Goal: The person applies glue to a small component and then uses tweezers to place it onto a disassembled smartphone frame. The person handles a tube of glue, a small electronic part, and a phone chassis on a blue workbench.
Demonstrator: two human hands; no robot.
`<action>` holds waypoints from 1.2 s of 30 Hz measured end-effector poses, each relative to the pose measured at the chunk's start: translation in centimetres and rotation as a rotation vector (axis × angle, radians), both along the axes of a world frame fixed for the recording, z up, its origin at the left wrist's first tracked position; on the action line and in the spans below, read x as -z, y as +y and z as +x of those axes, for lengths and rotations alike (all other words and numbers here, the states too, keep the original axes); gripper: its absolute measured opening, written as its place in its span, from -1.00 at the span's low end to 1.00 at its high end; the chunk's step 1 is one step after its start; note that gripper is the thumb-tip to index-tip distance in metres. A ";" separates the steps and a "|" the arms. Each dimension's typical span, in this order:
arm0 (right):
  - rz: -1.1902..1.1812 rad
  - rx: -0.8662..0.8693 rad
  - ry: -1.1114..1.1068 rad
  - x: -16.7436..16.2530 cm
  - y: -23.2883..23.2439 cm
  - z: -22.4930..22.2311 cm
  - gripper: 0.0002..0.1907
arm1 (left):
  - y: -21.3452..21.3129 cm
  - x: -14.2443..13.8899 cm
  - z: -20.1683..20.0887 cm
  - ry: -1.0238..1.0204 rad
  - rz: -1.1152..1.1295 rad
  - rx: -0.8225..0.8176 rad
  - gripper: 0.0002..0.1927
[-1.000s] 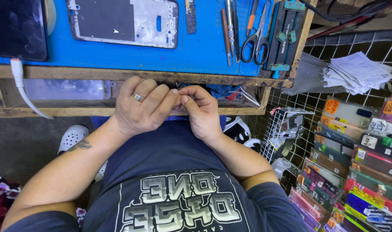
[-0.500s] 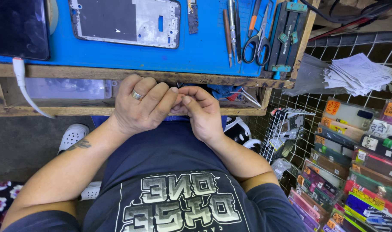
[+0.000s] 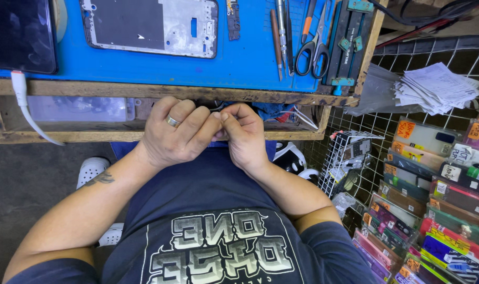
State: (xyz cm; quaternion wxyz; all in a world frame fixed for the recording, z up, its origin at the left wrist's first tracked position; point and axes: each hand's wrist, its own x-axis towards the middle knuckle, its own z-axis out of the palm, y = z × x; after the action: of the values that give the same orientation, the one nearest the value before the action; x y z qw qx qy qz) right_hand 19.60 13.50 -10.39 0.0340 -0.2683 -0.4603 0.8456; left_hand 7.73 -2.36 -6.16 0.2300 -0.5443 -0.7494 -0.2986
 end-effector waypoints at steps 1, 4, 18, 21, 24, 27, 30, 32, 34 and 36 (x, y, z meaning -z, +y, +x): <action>-0.052 -0.005 -0.007 -0.2 0.1 -0.1 -0.89 | 0.0 0.0 0.0 -0.002 -0.006 -0.001 -0.73; -0.162 -0.035 -0.025 -1.2 0.5 -0.1 -0.84 | -0.1 0.2 -0.3 0.005 0.030 -0.010 -0.74; -0.008 -0.020 -0.020 -0.2 0.2 0.0 -0.90 | 0.1 -0.3 -0.2 0.009 0.011 0.003 -0.74; -0.096 -0.023 -0.072 -0.7 0.4 -0.2 -0.86 | 0.0 -0.3 -0.2 0.011 0.016 -0.015 -0.75; -0.200 -0.057 -0.009 -1.6 0.8 -0.2 -0.79 | 0.0 -0.1 -0.4 0.008 0.035 -0.021 -0.76; -0.216 -0.094 -0.020 -2.0 1.0 -0.1 -0.81 | -0.1 0.0 -0.6 0.004 0.035 -0.022 -0.75; -0.160 -0.090 -0.022 -1.6 0.8 0.2 -0.86 | -0.1 -0.2 -0.3 -0.001 0.007 -0.012 -0.76; -0.117 -0.054 -0.009 -1.0 0.6 0.2 -0.89 | 0.0 -0.2 -0.3 0.015 -0.002 -0.009 -0.76; -0.086 -0.034 -0.001 -0.4 0.3 0.4 -0.91 | 0.0 -0.3 -0.2 0.022 0.000 -0.003 -0.76; -0.052 -0.023 0.021 0.1 0.2 0.3 -0.92 | 0.1 -0.3 -0.2 0.011 0.010 -0.005 -0.75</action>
State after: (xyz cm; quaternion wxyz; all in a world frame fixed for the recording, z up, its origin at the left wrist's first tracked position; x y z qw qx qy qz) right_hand 19.90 13.73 -10.47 0.0223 -0.2548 -0.4407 0.8605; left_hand 7.48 -2.28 -5.86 0.2376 -0.5430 -0.7480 -0.2986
